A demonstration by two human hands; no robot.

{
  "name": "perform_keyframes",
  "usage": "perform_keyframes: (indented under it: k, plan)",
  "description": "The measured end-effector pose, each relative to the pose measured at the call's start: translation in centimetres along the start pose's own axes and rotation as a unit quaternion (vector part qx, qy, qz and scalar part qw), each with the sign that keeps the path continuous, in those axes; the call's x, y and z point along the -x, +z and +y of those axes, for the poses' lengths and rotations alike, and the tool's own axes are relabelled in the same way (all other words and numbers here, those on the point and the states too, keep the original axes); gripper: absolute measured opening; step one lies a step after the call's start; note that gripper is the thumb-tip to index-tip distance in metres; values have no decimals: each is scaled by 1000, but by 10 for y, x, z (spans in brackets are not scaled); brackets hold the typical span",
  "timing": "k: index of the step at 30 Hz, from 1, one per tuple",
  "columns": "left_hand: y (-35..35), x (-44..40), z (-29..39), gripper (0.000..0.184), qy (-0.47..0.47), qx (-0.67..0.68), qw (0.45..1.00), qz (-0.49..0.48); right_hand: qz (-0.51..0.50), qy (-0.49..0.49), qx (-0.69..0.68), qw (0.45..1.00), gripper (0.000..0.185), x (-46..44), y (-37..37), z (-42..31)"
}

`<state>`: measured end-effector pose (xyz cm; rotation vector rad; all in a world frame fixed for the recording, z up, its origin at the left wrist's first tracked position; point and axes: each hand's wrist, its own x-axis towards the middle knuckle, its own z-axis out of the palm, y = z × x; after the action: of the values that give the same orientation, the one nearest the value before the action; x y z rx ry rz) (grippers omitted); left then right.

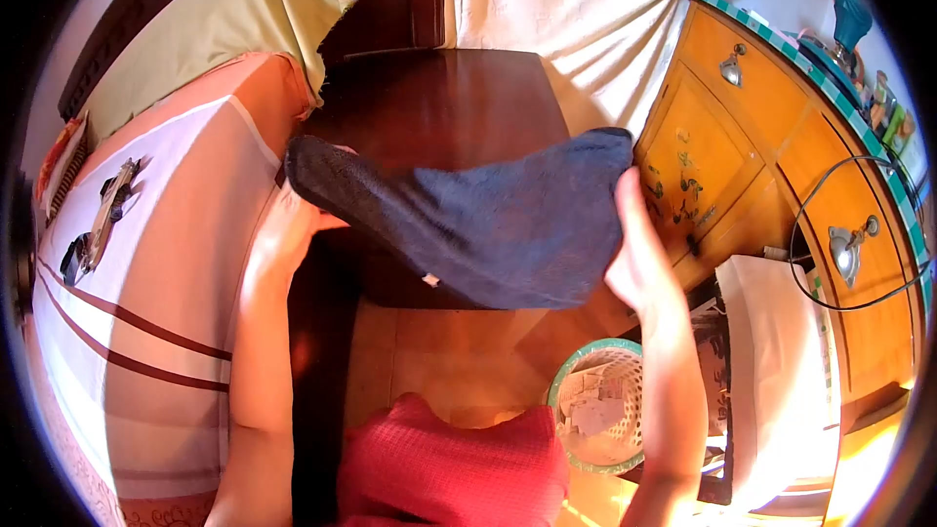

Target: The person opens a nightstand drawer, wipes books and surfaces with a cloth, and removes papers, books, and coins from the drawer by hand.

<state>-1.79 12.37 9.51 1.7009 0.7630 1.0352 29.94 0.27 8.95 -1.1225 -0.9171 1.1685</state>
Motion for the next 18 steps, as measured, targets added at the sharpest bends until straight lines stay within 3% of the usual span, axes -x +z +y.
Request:
perform_keyframes:
  k: [2, 4, 6, 8, 9, 10, 12, 14, 16, 18]
  plan:
    - [4, -5, -24, 50, -129, 145, 981, -5, 90, -13, 32, 995, 47, 9, 1, 13]
    - [21, -3, -17, 55, -180, 157, 971, -23, 44, -2, -13, 999, 45, 19, 1, 2]
    - [30, -3, -18, 57, -241, 421, 871, -84, -33, -17, -54, 998, 36, 19, -9, -2]
    - [34, -1, -30, 55, -247, 534, 787, -186, -38, -5, -66, 997, 26, 18, -10, -5]
    - [47, 5, -31, 52, -276, 456, 830, -162, 15, -25, -49, 998, 28, 17, -13, -3]
    - [53, 9, -36, 49, -324, 434, 826, -158, 67, -42, -31, 996, 30, 16, -16, -2]
    - [60, 12, -47, 45, -417, 372, 818, -139, 64, -45, -14, 997, 35, 17, -22, -8]
    - [59, 15, -48, 54, -465, 297, 832, -59, 33, -69, 79, 994, 40, 23, -22, -19]
    - [40, 8, -62, 55, -465, 303, 825, -104, 32, -100, 70, 992, 43, 30, -18, -27]
    - [34, 10, -64, 60, -462, 308, 819, -146, -55, -31, 151, 986, 48, 28, -27, -29]
